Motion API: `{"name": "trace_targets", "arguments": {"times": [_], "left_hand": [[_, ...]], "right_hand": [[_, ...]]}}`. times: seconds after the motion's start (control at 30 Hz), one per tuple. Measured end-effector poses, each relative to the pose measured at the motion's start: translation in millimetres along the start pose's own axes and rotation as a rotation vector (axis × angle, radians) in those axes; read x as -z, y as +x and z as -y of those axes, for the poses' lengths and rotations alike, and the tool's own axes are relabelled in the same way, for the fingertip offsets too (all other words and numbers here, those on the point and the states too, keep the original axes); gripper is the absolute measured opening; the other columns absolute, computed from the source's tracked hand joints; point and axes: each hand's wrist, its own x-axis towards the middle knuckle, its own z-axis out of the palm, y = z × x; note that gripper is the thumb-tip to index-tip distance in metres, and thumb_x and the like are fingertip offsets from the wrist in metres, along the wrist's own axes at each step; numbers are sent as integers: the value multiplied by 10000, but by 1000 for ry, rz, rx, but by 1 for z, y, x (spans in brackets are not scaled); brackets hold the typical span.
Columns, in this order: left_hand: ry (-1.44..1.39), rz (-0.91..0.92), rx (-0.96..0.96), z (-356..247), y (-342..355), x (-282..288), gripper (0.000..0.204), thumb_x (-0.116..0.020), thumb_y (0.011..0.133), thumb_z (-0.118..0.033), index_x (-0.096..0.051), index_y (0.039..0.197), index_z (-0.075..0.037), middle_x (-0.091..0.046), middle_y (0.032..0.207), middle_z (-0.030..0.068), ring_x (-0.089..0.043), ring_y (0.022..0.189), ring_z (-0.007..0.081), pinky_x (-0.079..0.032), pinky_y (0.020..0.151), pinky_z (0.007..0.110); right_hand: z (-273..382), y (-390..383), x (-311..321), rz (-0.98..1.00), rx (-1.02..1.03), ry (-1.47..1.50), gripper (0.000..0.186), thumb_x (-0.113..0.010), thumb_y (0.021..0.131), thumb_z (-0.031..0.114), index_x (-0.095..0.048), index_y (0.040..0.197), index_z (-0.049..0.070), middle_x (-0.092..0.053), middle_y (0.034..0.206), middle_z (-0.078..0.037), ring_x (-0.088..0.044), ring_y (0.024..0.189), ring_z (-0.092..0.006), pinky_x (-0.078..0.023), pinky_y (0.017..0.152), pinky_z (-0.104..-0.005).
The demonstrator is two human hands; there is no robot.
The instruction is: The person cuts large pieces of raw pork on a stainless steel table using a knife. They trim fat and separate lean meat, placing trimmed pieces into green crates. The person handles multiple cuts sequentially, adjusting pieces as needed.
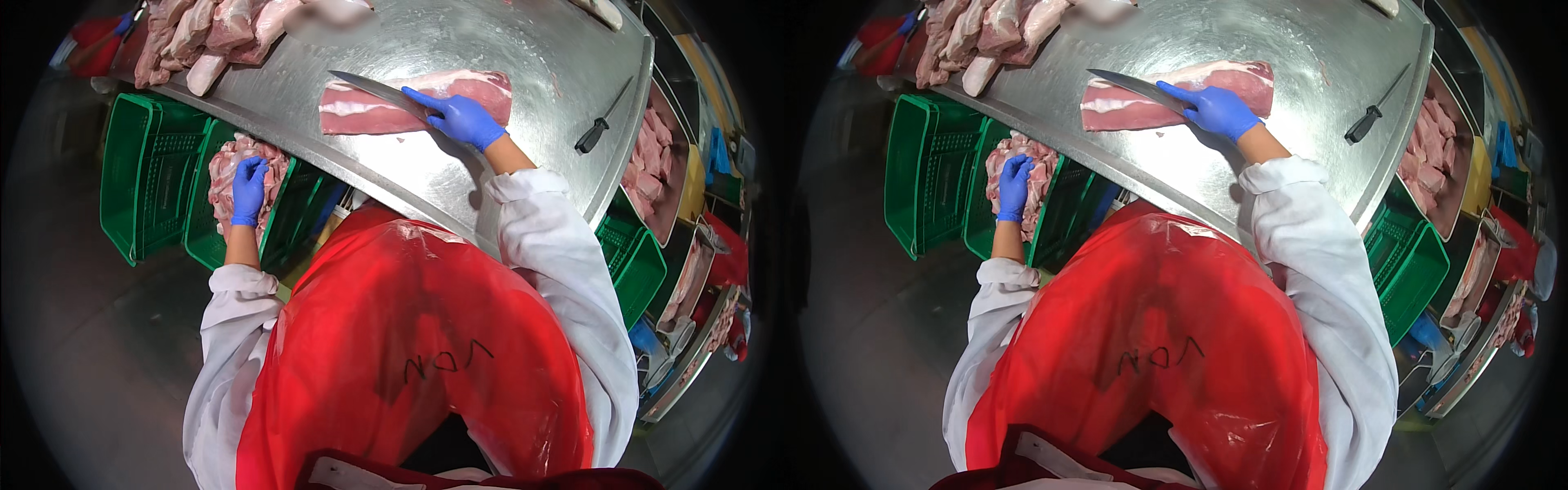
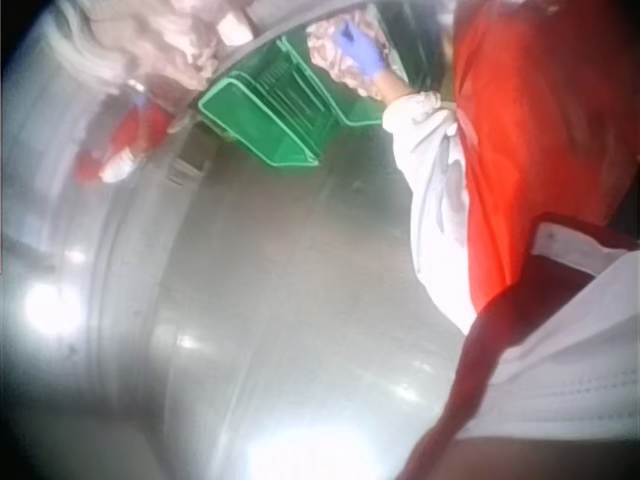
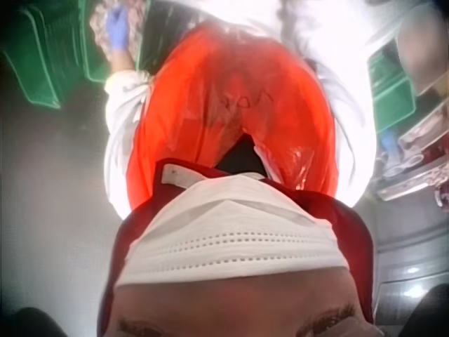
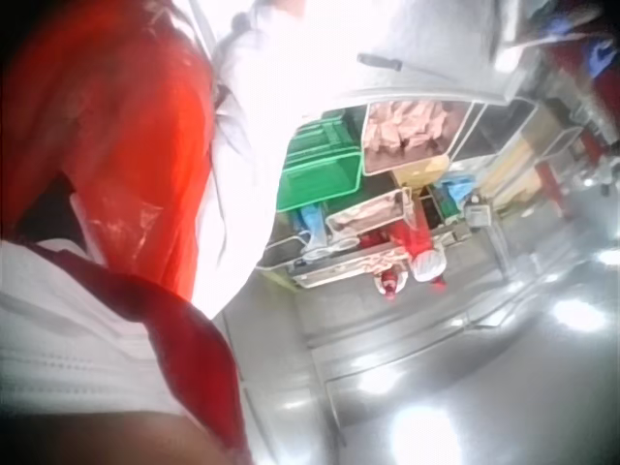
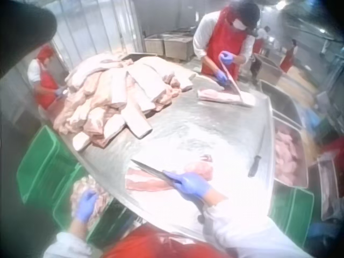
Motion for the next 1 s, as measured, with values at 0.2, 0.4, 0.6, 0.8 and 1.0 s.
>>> {"name": "trace_targets", "arguments": {"times": [0.2, 0.4, 0.6, 0.8, 1.0], "left_hand": [[3, -97, -167, -29, 10, -18, 216, -635, 942, -80, -592, 1132, 14, -642, 1048, 66, -600, 960, 128, -494, 875, 282], [178, -121, -406, -80, 34, -78, 220, -662, 870, -76, -623, 1078, -15, -633, 873, 44, -611, 762, 121, -517, 698, 282], [728, 248, -811, -136, 23, -216, 308, -706, 828, -310, -641, 1029, -87, -621, 880, 152, -626, 869, 354, -508, 767, 446], [533, 217, -560, -94, 48, -224, 109, -628, 872, -154, -625, 924, -58, -619, 800, 143, -623, 751, 305, -502, 685, 415], [138, 111, -364, -88, 44, -218, 118, -650, 891, -143, -637, 842, -36, -639, 707, 107, -597, 616, 168, -490, 609, 336]], "right_hand": [[-21, -59, -8, 152, -119, 101, 608, -517, 935, 244, -350, 1490, 427, -677, 1036, -199, -678, 897, -366, -524, 843, -434], [-35, -134, -18, 146, -11, 148, 566, -518, 935, 226, -410, 1470, 376, -686, 1032, -180, -669, 872, -373, -528, 845, -422], [-53, -168, -32, -215, -251, 536, 696, -634, 889, 121, -383, 1516, 289, -706, 1006, -77, -650, 902, -166, -502, 885, -312], [2, -74, -56, -582, -337, 801, 722, -605, 887, 110, -336, 1537, 271, -663, 860, -80, -620, 760, -132, -538, 738, -303], [35, 9, -74, -394, -144, 489, 728, -593, 905, 224, -263, 1543, 345, -679, 963, -240, -690, 848, -351, -532, 772, -425]]}}
